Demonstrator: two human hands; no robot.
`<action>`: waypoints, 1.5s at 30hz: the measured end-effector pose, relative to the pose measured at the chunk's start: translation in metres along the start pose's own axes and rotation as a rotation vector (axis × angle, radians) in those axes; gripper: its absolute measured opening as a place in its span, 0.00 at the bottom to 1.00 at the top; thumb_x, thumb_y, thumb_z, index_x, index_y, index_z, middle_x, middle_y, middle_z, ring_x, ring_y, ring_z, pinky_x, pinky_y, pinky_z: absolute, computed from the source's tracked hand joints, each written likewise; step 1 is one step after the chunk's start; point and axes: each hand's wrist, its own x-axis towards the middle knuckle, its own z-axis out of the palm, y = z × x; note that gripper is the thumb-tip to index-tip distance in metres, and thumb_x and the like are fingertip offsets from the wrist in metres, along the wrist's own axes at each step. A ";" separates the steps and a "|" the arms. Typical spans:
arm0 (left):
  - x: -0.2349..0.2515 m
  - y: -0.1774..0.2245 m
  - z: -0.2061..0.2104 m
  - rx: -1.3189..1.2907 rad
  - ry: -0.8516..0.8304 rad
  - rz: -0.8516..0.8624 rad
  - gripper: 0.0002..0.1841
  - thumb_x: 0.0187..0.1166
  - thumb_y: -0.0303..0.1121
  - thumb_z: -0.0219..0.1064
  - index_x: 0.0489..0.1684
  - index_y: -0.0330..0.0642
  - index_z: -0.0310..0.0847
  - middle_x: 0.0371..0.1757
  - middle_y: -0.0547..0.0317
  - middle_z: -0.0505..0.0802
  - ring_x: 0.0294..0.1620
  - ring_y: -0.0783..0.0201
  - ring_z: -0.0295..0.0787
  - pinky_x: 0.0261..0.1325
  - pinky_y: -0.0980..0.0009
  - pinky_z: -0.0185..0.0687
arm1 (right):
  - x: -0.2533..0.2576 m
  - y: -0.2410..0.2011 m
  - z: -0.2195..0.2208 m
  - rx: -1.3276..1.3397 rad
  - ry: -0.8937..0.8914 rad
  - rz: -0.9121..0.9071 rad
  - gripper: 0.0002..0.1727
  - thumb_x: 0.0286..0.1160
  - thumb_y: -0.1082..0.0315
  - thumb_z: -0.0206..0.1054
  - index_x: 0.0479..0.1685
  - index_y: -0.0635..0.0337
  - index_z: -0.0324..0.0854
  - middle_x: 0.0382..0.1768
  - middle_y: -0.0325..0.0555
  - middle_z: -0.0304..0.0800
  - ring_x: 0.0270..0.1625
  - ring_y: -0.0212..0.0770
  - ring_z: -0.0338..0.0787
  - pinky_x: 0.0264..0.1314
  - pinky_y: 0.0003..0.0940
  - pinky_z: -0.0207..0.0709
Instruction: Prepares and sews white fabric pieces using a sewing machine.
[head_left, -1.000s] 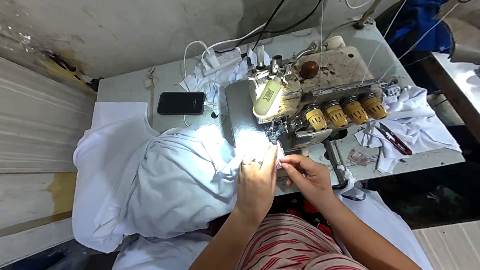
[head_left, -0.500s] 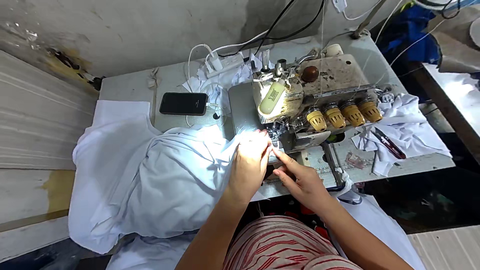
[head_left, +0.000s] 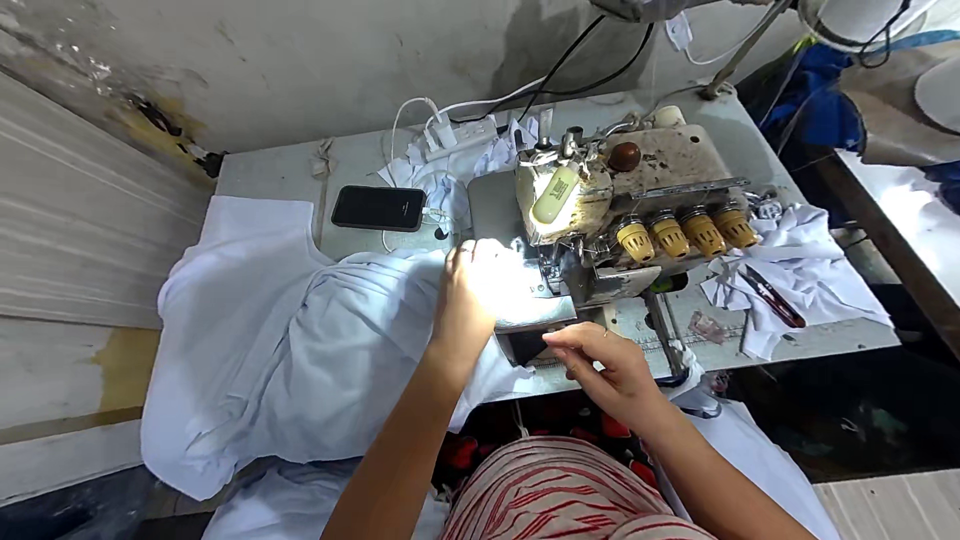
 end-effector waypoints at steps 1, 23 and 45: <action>-0.006 -0.003 -0.006 0.000 0.009 0.000 0.07 0.77 0.20 0.66 0.46 0.29 0.88 0.43 0.37 0.92 0.50 0.40 0.90 0.57 0.47 0.84 | 0.002 0.001 0.002 0.007 0.010 -0.031 0.12 0.86 0.67 0.62 0.53 0.62 0.90 0.50 0.48 0.92 0.41 0.23 0.88 0.44 0.15 0.83; -0.007 0.058 -0.033 -0.157 -0.060 0.368 0.09 0.83 0.35 0.66 0.41 0.40 0.90 0.32 0.54 0.91 0.32 0.58 0.90 0.33 0.60 0.85 | 0.009 -0.018 0.004 0.108 0.236 -0.054 0.09 0.85 0.56 0.65 0.52 0.48 0.78 0.39 0.23 0.87 0.32 0.11 0.81 0.34 0.08 0.76; -0.063 -0.130 -0.065 0.053 0.119 -0.012 0.12 0.79 0.20 0.59 0.49 0.32 0.91 0.57 0.39 0.93 0.68 0.38 0.85 0.73 0.40 0.75 | -0.013 0.005 0.041 0.393 -0.471 0.227 0.13 0.75 0.53 0.73 0.36 0.52 0.89 0.46 0.30 0.92 0.61 0.23 0.83 0.69 0.26 0.72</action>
